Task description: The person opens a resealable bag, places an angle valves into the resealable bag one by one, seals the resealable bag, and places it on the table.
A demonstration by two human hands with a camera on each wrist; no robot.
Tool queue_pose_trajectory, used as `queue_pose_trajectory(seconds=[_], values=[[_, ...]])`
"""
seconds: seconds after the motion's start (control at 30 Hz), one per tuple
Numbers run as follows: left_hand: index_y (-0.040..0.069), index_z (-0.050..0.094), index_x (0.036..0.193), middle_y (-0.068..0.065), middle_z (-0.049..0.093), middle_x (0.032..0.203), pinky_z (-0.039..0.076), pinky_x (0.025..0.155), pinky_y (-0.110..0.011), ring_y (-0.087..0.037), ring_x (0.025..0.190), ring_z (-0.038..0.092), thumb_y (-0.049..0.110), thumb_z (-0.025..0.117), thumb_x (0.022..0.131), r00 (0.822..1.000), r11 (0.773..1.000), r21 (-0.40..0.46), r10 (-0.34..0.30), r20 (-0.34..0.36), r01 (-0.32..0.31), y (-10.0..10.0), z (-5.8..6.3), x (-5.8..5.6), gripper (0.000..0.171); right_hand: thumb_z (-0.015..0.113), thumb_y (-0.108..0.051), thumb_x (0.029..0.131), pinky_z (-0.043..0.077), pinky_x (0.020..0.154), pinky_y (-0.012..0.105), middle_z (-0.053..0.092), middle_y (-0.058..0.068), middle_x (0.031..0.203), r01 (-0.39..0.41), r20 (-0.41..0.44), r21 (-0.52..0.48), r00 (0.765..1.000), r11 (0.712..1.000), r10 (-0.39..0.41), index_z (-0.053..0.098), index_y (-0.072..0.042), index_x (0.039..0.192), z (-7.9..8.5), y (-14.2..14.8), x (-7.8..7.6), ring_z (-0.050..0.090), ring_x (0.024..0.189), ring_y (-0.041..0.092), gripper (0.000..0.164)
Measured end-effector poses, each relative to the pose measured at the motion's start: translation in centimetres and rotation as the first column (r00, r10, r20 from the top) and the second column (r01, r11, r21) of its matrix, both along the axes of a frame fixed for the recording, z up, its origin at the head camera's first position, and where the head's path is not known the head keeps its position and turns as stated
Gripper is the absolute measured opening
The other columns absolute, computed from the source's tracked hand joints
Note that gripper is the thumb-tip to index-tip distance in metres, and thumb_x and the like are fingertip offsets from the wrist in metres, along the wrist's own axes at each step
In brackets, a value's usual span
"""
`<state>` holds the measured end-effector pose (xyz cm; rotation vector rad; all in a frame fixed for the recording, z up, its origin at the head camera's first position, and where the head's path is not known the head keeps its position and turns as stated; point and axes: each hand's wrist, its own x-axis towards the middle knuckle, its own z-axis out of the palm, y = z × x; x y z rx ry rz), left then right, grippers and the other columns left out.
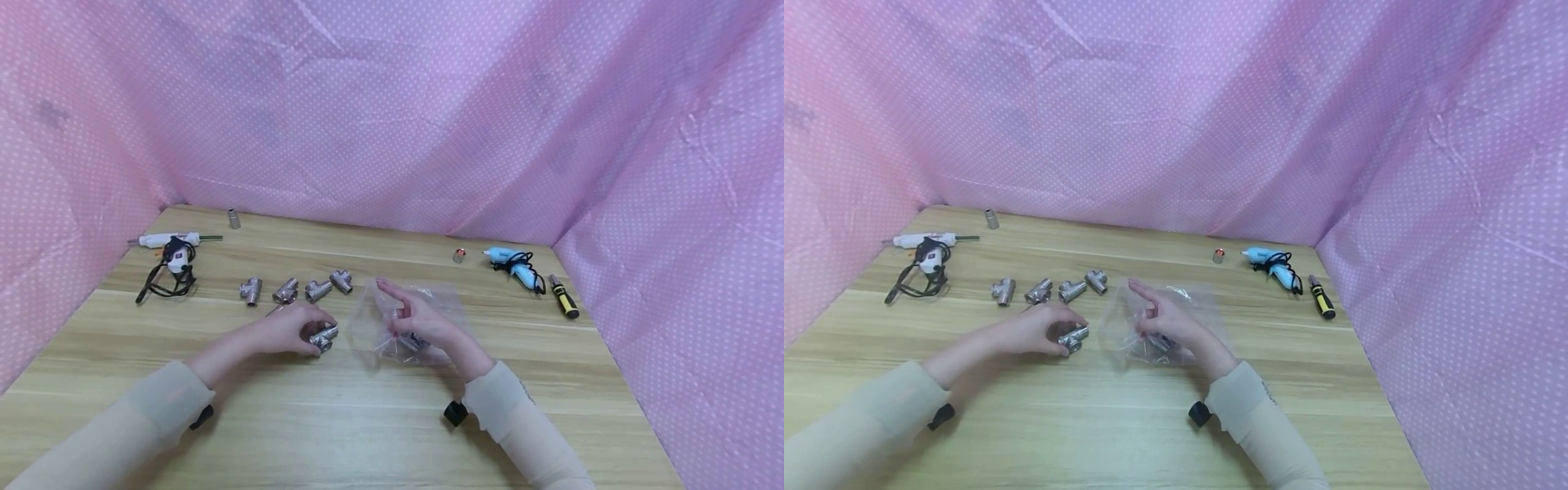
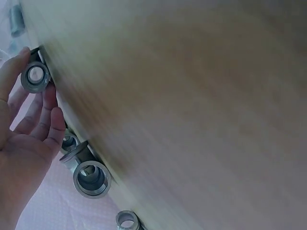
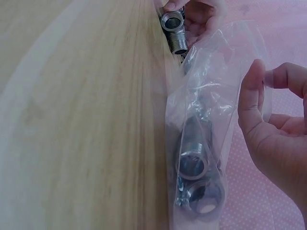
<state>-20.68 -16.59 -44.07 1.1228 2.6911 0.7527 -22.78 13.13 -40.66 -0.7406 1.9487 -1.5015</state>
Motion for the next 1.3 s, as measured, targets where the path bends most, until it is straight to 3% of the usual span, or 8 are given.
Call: queue_pose_trajectory(seconds=[0.27,0.4,0.57,0.73,0.87,1.0,1.1,1.3], values=[[0.007,0.062,0.119,0.005,0.065,0.097,0.049,0.07,-0.021,-0.005,0.079,0.056,0.016,0.077,0.07,1.0,0.999,0.039,-0.003,0.0,0.003,-0.2,-0.4,-0.5,0.053,0.059,0.004,0.081,0.051,0.061,0.026,0.014,-0.007,0.158,0.015,-0.006,-0.01,1.0,1.0,-0.015,0.019,-0.021,0.151,-1.3,0.7,-0.7,0.056,0.067,0.014,0.085],[0.007,0.06,0.123,0.003,0.066,0.097,0.053,0.067,-0.02,-0.006,0.078,0.058,0.016,0.076,0.072,0.999,0.997,0.062,0.037,0.036,-0.039,-0.3,0.4,-0.6,0.054,0.06,0.003,0.08,0.052,0.061,0.026,0.03,0.002,0.151,0.03,0.023,-0.026,0.999,0.999,-0.03,0.02,-0.026,0.151,-1.0,0.8,-0.7,0.056,0.068,0.014,0.086],[0.013,0.06,0.123,0.007,0.064,0.097,0.051,0.067,-0.022,-0.007,0.078,0.057,0.022,0.075,0.075,0.994,0.992,0.078,0.1,0.04,-0.102,0.4,2.1,-0.6,0.051,0.06,0.002,0.081,0.051,0.062,0.029,0.06,0.014,0.094,0.063,0.04,0.001,0.997,0.998,-0.063,0.021,-0.031,0.15,-0.6,0.9,-0.5,0.056,0.067,0.014,0.086],[0.02,0.062,0.108,0.012,0.066,0.088,0.052,0.067,-0.025,-0.006,0.077,0.06,0.023,0.076,0.074,0.988,0.977,0.149,0.153,0.013,-0.153,1.9,3.5,-0.5,0.037,0.059,0.002,0.081,0.048,0.059,0.029,0.057,0.005,0.074,0.077,0.044,-0.003,0.996,0.997,-0.076,0.022,-0.03,0.15,-0.7,0.8,-0.3,0.056,0.066,0.014,0.085],[0.02,0.062,0.102,0.011,0.064,0.084,0.054,0.069,-0.032,-0.007,0.077,0.059,0.021,0.077,0.074,0.986,0.966,0.202,0.167,-0.003,-0.163,3.3,4.0,-0.3,0.032,0.058,0.005,0.081,0.045,0.053,0.026,0.059,0.0,0.093,0.087,0.053,-0.022,0.995,0.996,-0.086,0.024,-0.031,0.149,-1.0,0.8,-0.2,0.057,0.063,0.013,0.084],[0.015,0.063,0.104,0.009,0.064,0.087,0.055,0.074,-0.032,-0.008,0.079,0.059,0.016,0.077,0.073,0.992,0.958,0.255,0.127,0.022,-0.129,4.7,3.8,-0.3,0.034,0.057,0.007,0.081,0.044,0.05,0.025,0.06,-0.002,0.087,0.108,0.076,-0.051,0.992,0.993,-0.104,0.025,-0.032,0.149,-1.0,0.8,0.1,0.056,0.06,0.015,0.085],[0.013,0.064,0.105,0.008,0.065,0.089,0.054,0.074,-0.028,-0.007,0.079,0.058,0.015,0.077,0.073,0.994,0.957,0.267,0.11,0.025,-0.113,5.7,3.4,-0.3,0.035,0.057,0.007,0.08,0.045,0.051,0.026,0.051,0.0,0.062,0.107,0.093,-0.075,0.991,0.991,-0.099,0.026,-0.031,0.149,-0.8,0.9,0.2,0.054,0.058,0.017,0.085],[0.014,0.066,0.106,0.01,0.066,0.093,0.053,0.069,-0.023,-0.005,0.078,0.058,0.014,0.076,0.073,0.994,0.956,0.273,0.106,0.032,-0.11,7.4,2.6,-0.7,0.035,0.057,0.007,0.079,0.049,0.055,0.028,0.047,-0.003,0.06,0.074,0.095,-0.141,0.994,0.987,-0.061,0.023,-0.026,0.15,-0.2,1.2,0.5,0.05,0.056,0.014,0.085]])
